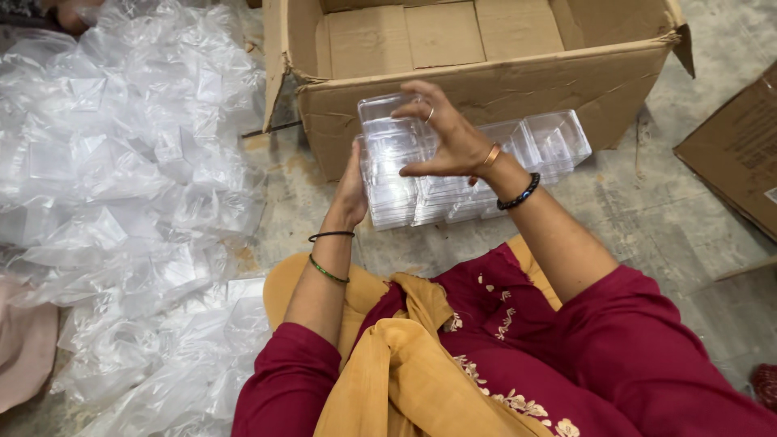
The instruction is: The person sits on the floor and removes clear plastic containers from a large cardboard box, pulling plastic wrapping off the containers by hand. They stack the unwrapped containers into piles on the floor beside the box and handle a wrapped white package.
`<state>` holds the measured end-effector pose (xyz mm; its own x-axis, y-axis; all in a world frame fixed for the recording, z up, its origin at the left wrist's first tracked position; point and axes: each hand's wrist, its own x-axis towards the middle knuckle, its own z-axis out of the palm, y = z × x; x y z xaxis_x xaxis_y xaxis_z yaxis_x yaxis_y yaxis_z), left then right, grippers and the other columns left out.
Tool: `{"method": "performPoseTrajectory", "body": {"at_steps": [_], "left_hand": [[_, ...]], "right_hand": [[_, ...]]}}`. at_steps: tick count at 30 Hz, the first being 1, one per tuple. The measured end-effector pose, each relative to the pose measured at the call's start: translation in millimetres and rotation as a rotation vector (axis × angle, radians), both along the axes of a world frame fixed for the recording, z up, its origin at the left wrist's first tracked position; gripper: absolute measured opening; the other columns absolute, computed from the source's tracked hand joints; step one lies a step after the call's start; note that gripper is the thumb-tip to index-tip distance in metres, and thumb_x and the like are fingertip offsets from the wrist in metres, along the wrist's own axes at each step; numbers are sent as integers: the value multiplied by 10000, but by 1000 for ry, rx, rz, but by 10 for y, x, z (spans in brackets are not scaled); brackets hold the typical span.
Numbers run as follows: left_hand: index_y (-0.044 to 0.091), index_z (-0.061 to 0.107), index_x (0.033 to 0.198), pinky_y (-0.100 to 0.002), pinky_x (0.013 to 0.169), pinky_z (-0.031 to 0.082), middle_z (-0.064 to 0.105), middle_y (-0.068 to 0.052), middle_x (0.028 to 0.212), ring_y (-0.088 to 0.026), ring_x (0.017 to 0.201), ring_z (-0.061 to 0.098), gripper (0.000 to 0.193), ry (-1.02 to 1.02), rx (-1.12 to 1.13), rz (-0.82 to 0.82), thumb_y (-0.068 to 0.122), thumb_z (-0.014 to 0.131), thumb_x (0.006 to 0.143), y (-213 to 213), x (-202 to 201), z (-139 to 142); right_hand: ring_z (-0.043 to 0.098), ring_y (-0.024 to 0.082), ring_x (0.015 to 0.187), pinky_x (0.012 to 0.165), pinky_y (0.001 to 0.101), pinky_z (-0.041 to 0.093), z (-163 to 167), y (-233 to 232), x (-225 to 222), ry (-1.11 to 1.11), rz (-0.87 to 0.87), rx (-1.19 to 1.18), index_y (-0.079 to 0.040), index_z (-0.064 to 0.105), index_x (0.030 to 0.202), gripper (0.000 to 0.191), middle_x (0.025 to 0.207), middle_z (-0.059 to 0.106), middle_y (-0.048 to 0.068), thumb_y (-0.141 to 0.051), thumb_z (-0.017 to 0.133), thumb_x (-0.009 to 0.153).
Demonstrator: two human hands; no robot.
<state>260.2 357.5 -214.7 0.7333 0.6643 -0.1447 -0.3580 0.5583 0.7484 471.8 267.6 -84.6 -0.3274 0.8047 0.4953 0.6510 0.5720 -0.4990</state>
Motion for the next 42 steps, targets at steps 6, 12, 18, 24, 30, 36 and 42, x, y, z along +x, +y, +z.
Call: {"method": "performPoseTrajectory", "body": {"at_steps": [6, 12, 18, 24, 30, 36, 42], "left_hand": [[233, 219, 1572, -386, 1169, 442, 441, -46, 1553, -214, 1430, 484, 582, 126, 0, 168, 475, 376, 1067, -90, 88, 70], [79, 450, 1480, -375, 1147, 438, 529, -115, 1485, -230, 1387, 509, 705, 203, 164, 205, 609, 270, 1052, -162, 126, 120], [57, 438, 1516, -383, 1158, 416, 508, -142, 1521, -250, 1391, 498, 806, 129, 197, 92, 664, 228, 1027, -201, 147, 142], [196, 116, 1610, -374, 1225, 323, 323, -40, 1623, -199, 1498, 350, 815, 194, 151, 139, 693, 190, 967, -215, 146, 114], [119, 112, 1668, -402, 1242, 269, 256, -183, 1698, -294, 1540, 289, 959, 67, 373, 104, 773, 186, 971, -216, 82, 11], [202, -2, 1655, -580, 1178, -116, -50, -106, 1724, -322, 1573, -69, 1090, 366, 198, 237, 880, 118, 809, -144, -74, -164], [153, 17, 1636, -639, 1167, -98, 46, -84, 1734, -307, 1586, -10, 1056, 424, -38, 131, 852, 131, 852, -116, -84, -439]], "right_hand": [[427, 354, 1466, 1234, 544, 479, 58, -452, 433, 117, -162, 206, -106, 493, 1380, 852, 1551, 370, 157, -455, 938, 743], [525, 326, 1349, 1173, 531, 496, -13, -813, 918, 1, -272, 69, -99, 424, 1408, 880, 1524, 371, 174, -436, 915, 761], [276, 440, 1543, 1211, 587, 289, -102, -806, 813, -178, -218, -194, -138, 411, 1394, 917, 1670, 259, 182, -535, 878, 712], [122, 451, 1541, 1224, 602, 106, -52, -598, 562, -244, -283, -236, -179, 269, 1592, 1235, 1674, 166, 240, -745, 789, 626], [213, 392, 1596, 1289, 536, 239, -206, -501, 664, 123, -274, -141, -154, 303, 1631, 958, 1712, 232, 203, -695, 642, 916], [246, 293, 1640, 1350, 476, 198, -503, -1330, 2002, 675, -823, -136, -123, 247, 1661, 930, 1739, 266, 136, -792, 265, 1016], [279, 399, 1528, 1158, 720, 127, -1136, -1434, 2152, 1383, -456, -844, -206, 98, 1637, 1206, 1678, 283, 139, -944, 282, 701]]}}
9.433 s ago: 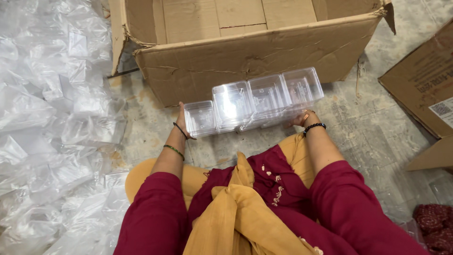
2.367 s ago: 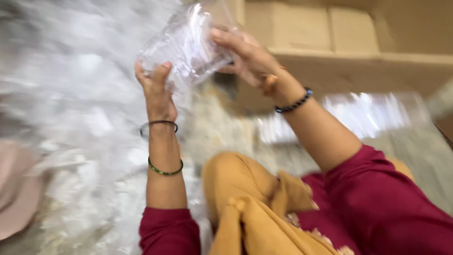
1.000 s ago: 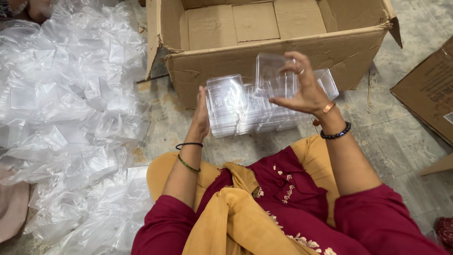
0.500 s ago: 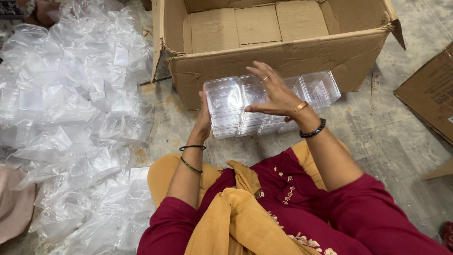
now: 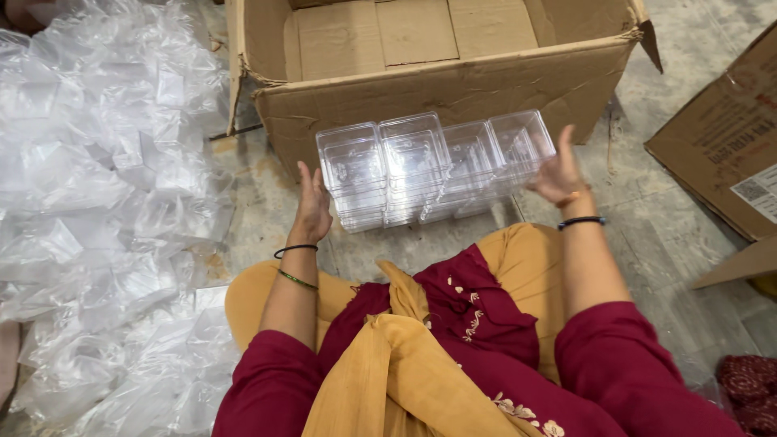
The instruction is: The person sits on the floor and removes clear plastic containers from a large cardboard box, pulling plastic wrapping off the containers by hand. They stack the unwrapped containers into piles on the floor beside the box and handle a wrapped white package.
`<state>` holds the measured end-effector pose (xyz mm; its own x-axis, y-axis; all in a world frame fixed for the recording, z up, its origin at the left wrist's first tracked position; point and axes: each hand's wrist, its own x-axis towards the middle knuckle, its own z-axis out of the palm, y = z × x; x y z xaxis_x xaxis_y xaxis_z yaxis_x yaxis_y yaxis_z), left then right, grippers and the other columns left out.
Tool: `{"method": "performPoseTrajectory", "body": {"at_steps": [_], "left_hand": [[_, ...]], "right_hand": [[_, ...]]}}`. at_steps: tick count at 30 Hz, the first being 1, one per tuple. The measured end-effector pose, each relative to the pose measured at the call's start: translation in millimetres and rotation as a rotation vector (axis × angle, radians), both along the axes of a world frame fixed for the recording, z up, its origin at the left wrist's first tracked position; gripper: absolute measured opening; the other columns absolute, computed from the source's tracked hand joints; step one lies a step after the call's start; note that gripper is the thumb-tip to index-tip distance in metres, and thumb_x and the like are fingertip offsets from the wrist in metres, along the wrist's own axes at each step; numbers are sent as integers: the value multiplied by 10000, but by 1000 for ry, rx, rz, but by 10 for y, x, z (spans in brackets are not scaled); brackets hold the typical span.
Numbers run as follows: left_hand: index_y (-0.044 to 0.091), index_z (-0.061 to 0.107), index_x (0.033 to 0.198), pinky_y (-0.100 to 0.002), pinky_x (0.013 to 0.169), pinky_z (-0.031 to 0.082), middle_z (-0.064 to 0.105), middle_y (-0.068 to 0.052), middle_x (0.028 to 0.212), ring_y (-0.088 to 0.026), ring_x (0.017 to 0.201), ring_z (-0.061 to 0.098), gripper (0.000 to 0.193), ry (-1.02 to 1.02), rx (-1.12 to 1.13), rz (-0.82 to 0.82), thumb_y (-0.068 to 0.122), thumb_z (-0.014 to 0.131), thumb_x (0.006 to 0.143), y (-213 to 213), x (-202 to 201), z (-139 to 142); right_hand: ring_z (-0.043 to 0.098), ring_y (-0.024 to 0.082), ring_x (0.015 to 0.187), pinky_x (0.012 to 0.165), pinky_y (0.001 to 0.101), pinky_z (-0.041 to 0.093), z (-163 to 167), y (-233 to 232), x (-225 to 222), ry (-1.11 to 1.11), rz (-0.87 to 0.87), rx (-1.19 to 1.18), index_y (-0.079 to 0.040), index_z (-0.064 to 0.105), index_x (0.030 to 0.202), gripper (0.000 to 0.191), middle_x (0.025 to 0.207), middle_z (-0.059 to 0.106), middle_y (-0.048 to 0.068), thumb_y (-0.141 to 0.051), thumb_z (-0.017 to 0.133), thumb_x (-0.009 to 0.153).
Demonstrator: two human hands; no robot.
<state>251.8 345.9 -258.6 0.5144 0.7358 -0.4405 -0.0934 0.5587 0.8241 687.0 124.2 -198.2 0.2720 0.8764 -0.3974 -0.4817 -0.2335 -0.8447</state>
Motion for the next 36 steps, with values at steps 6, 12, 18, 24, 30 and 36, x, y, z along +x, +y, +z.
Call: {"method": "performPoseTrajectory", "body": {"at_steps": [6, 12, 18, 24, 30, 36], "left_hand": [[145, 447, 1508, -487, 1127, 438, 491, -57, 1541, -274, 1398, 486, 758, -273, -27, -43, 672, 411, 965, -22, 85, -242], [82, 522, 1453, -470, 1084, 460, 562, -89, 1464, -281, 1306, 554, 775, -371, -111, 4, 676, 372, 978, -46, 124, -292], [87, 496, 1483, -436, 1119, 439, 536, -72, 1473, -265, 1333, 526, 658, -307, 2, 3, 560, 491, 1026, -82, 157, -281], [128, 391, 1544, -477, 1104, 438, 487, -76, 1525, -281, 1384, 481, 858, -293, -71, 87, 727, 292, 938, -106, 155, -245], [165, 390, 1557, -418, 1114, 410, 493, -24, 1533, -227, 1390, 476, 820, -178, -98, 111, 715, 288, 957, -175, 193, -402], [110, 512, 1468, -388, 1065, 486, 629, -26, 1378, -201, 1252, 601, 576, -207, -76, 17, 492, 438, 1044, -186, 262, -530]], "right_hand": [[466, 224, 1316, 1165, 524, 371, -213, 198, -171, 49, 76, 195, -186, 422, 1553, 868, 1405, 523, -16, -837, 366, 981], [424, 274, 1374, 1157, 619, 283, -235, 105, -145, 77, 53, 151, -186, 376, 1573, 986, 1475, 475, 27, -878, 314, 874], [253, 363, 1501, 1137, 755, 98, -332, 138, -430, 61, -42, -57, -219, 268, 1613, 1124, 1672, 290, 63, -921, 346, 739], [228, 395, 1488, 1150, 734, 69, -374, 148, -363, 78, -12, -59, -229, 333, 1606, 1100, 1653, 325, 91, -937, 336, 765], [260, 319, 1521, 1207, 634, 124, -595, 292, -419, 162, -89, -221, -226, 377, 1579, 1010, 1675, 337, 31, -853, 410, 789], [229, 282, 1538, 1265, 493, 149, -653, 397, -486, 250, -31, -345, -166, 254, 1620, 859, 1707, 260, 13, -690, 391, 952]]}}
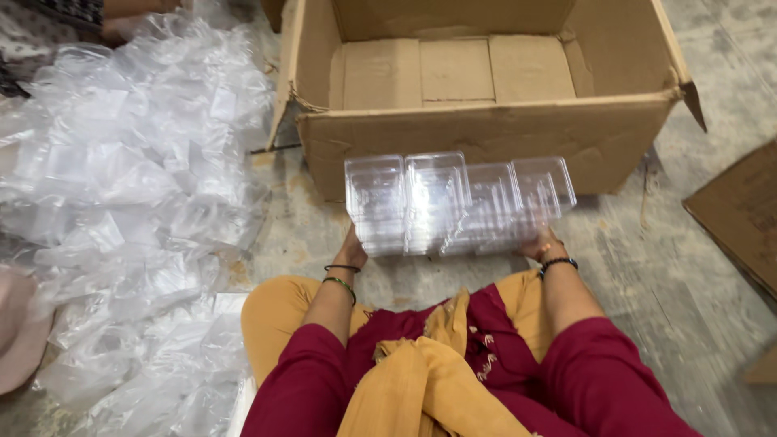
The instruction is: The person sits on the floor and removes clear plastic containers from a large cardboard box, pulling plastic wrapping off the containers by hand. They stack the unwrapped containers into piles on the floor beside the box and handle a wrapped white package.
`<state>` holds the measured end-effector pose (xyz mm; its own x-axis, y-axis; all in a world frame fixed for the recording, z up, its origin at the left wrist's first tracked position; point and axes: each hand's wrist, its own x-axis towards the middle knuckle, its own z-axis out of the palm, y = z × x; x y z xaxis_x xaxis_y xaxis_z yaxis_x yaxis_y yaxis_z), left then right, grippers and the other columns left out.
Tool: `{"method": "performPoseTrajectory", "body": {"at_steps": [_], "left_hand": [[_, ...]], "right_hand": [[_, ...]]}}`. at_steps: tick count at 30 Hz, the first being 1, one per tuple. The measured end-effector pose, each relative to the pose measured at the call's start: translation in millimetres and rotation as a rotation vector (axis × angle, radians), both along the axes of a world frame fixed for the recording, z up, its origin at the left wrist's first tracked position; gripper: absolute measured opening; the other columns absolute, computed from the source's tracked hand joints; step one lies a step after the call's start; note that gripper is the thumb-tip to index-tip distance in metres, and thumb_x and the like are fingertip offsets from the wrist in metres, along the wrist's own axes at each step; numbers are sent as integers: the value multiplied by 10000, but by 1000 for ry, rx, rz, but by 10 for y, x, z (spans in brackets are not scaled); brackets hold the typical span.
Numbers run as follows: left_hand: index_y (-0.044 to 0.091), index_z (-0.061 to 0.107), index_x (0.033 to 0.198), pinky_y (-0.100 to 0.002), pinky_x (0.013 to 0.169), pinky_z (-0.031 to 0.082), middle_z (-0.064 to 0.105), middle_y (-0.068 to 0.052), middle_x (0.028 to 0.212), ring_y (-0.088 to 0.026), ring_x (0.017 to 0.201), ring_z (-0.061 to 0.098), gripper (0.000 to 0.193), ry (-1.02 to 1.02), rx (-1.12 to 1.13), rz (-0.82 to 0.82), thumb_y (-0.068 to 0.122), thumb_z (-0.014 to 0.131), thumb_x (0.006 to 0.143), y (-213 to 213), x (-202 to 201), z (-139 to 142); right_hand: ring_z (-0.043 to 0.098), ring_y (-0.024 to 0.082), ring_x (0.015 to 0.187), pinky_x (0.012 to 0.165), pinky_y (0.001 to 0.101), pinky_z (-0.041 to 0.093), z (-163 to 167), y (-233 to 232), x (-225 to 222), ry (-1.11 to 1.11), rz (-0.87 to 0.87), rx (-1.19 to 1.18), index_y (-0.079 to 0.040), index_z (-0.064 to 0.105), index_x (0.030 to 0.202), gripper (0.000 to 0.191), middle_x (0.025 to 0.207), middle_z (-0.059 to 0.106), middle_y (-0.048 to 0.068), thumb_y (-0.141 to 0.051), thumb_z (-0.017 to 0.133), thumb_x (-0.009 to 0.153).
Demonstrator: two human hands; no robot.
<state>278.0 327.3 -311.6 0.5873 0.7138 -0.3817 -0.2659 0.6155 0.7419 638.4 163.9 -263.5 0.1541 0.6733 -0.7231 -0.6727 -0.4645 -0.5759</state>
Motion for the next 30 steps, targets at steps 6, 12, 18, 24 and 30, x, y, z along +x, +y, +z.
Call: {"method": "performPoseTrajectory", "body": {"at_steps": [6, 12, 18, 24, 30], "left_hand": [[126, 513, 1480, -383, 1081, 457, 605, -18, 1429, -193, 1298, 570, 707, 87, -56, -50, 625, 357, 1005, 45, 31, -38], [126, 279, 1595, -505, 1210, 244, 318, -90, 1641, -284, 1497, 303, 1016, 125, -197, 151, 841, 282, 874, 98, -86, -56], [35, 222, 1616, -585, 1241, 43, 133, -171, 1709, -318, 1588, 75, 1135, 283, -238, 454, 853, 361, 841, 243, -569, -26], [54, 312, 1594, -516, 1241, 140, 253, -155, 1682, -314, 1562, 179, 1031, 152, -145, 487, 784, 407, 872, 298, -1062, 6], [63, 327, 1580, -502, 1231, 181, 305, -153, 1655, -307, 1551, 229, 966, 10, -271, 536, 744, 420, 901, 311, -1210, 3]], "right_hand": [[274, 303, 1511, 1257, 484, 143, 26, 3, 16, 16, -121, -78, -151, 306, 1615, 781, 1685, 306, 58, -622, 383, 998], [508, 212, 1238, 1055, 471, 397, -144, 1, 123, -36, -319, 196, -237, 538, 1381, 583, 1383, 559, -23, -674, 446, 1007], [606, 195, 1069, 793, 460, 500, -58, -462, 651, -580, -583, 81, -157, 490, 1318, 711, 1220, 635, 28, -789, 392, 1007], [627, 223, 1145, 877, 408, 495, 328, -831, 879, -748, -771, 360, -120, 448, 1427, 582, 1317, 644, 102, -591, 560, 1102], [613, 206, 1236, 1039, 359, 517, 1400, -79, -59, -929, -471, 729, -82, 409, 1458, 529, 1367, 615, 122, -480, 556, 1142]]}}
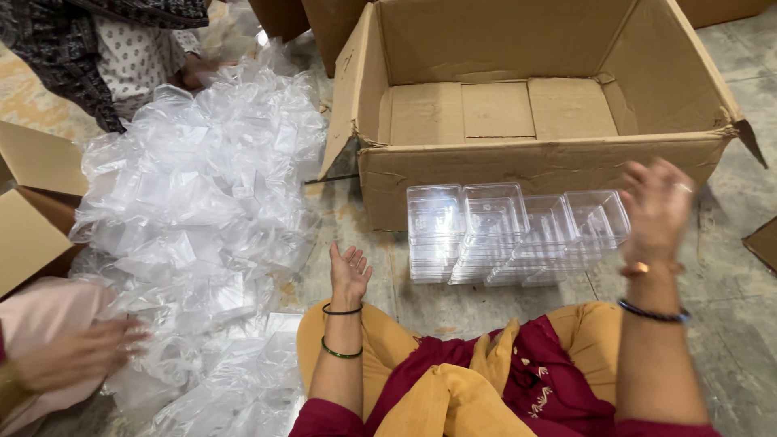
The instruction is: The person sits on the floor and removes clear plastic containers from a large cardboard box, pulling plastic wrapping off the containers by hand. They stack the unwrapped containers into piles on the floor beside the box and handle a wrapped white package.
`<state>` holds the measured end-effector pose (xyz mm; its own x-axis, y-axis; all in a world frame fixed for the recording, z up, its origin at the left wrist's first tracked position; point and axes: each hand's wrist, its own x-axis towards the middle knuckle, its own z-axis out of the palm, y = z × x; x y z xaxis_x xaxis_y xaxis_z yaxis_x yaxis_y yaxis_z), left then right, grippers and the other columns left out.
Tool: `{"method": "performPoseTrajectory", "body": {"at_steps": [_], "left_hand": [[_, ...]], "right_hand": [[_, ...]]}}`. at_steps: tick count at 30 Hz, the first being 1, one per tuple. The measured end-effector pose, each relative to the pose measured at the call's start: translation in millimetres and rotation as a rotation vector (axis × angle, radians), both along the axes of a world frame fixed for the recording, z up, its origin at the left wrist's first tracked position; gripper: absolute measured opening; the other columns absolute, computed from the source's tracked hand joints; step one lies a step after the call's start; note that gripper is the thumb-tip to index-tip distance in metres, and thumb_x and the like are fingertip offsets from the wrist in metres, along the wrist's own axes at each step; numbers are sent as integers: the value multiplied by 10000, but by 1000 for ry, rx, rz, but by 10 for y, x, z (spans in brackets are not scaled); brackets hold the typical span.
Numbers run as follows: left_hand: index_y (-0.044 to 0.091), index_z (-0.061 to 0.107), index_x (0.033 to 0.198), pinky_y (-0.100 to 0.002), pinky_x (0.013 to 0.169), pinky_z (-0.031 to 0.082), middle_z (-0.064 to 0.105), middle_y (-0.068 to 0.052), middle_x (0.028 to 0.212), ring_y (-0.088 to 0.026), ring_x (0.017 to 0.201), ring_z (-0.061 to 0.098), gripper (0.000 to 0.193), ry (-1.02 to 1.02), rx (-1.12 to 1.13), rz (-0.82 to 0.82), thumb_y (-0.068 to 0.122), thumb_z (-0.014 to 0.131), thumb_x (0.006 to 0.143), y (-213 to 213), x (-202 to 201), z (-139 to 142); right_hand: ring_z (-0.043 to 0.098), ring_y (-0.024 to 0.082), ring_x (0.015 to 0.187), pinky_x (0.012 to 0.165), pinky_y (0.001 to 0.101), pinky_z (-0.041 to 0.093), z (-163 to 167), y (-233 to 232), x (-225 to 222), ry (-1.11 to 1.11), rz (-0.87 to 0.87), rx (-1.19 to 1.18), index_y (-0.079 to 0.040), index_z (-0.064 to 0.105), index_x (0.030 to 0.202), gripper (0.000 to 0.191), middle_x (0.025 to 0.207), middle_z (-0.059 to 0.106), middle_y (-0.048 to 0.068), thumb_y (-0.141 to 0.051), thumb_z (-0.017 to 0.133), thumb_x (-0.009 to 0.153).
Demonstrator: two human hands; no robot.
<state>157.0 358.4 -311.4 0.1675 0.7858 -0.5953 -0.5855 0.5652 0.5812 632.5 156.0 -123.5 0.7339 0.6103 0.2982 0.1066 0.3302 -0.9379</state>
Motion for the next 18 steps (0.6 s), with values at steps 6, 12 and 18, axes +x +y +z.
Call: {"method": "performPoseTrajectory", "body": {"at_steps": [6, 12, 18], "left_hand": [[62, 352, 1572, -495, 1224, 191, 358, -142, 1630, -295, 1525, 285, 980, -48, -33, 97, 761, 414, 887, 47, -103, 21], [67, 369, 1553, -491, 1213, 219, 416, -127, 1588, -281, 1487, 352, 979, -176, -82, 168, 786, 418, 890, 83, -183, 94], [120, 518, 1415, -458, 1096, 332, 548, -62, 1439, -248, 1344, 474, 869, -104, -132, 177, 799, 430, 880, 42, -129, 212]], "right_hand": [[563, 218, 1253, 1069, 368, 483, 997, 1047, -1560, -377, 508, -62, 7, 347, 1496, 579, 1391, 552, 171, -327, 580, 1084], [564, 324, 1307, 1054, 423, 491, 1295, 2087, -2882, -844, 757, -220, 5, 410, 1484, 755, 1408, 548, 236, -438, 693, 943], [464, 426, 1386, 1162, 532, 385, 851, 3014, -3937, -1108, 732, -465, -127, 415, 1519, 854, 1483, 487, 244, -578, 711, 857]]}}
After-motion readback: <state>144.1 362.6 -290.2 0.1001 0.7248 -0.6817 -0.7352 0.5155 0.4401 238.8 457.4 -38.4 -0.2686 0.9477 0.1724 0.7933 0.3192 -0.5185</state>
